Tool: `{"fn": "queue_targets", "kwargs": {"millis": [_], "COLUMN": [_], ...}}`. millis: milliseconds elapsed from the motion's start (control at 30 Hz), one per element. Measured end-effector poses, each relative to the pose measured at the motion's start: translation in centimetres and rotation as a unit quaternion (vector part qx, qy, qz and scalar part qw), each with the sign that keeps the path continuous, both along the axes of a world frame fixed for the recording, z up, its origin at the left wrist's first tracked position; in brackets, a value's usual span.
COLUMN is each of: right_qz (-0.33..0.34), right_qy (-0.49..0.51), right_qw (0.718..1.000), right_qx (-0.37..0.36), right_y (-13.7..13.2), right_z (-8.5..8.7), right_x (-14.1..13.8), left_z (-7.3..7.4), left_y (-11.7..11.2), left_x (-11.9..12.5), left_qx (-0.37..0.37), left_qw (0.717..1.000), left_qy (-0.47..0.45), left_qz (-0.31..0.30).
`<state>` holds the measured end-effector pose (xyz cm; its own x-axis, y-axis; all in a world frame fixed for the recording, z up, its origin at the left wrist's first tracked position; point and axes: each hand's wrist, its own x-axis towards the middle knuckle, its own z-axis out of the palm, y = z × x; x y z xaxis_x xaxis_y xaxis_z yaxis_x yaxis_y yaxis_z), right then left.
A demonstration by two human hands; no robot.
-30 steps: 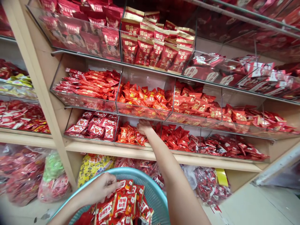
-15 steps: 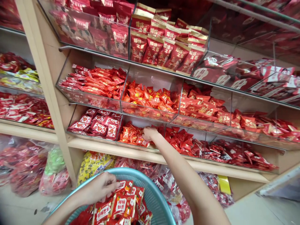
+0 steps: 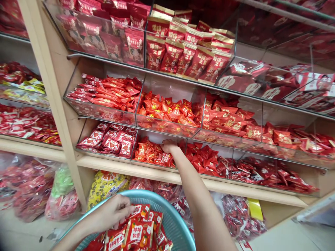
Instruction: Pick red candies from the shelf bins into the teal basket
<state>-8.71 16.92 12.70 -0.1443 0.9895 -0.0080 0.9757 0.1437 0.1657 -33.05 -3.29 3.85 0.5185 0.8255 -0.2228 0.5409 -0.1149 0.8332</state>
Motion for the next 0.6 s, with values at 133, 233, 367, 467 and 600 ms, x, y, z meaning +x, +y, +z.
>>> {"fn": "queue_targets", "kwargs": {"millis": [133,233,367,467,600], "right_qz": [-0.007,0.002,0.002,-0.014,-0.009], "right_qy": [-0.022,-0.033,-0.032,-0.020,-0.001], "right_qw": [1.000,0.999,0.999,0.999,0.999], "right_qx": [0.000,0.010,0.000,-0.023,-0.045], "right_y": [0.3,-0.1,-0.6,-0.7,-0.9], "right_z": [-0.2,0.1,0.2,0.3,0.7], "right_x": [0.1,0.1,0.1,0.1,-0.1], "left_z": [0.0,-0.1,-0.1,0.0,-0.2], "left_y": [0.0,0.0,0.0,0.0,0.0], "left_x": [0.0,0.0,0.1,0.1,0.1], "left_qx": [-0.011,-0.016,-0.006,-0.006,-0.009], "left_qw": [1.000,1.000,1.000,1.000,1.000], "left_qy": [-0.003,-0.004,0.001,-0.004,-0.005], "left_qz": [0.001,0.002,0.001,-0.004,0.000]}}
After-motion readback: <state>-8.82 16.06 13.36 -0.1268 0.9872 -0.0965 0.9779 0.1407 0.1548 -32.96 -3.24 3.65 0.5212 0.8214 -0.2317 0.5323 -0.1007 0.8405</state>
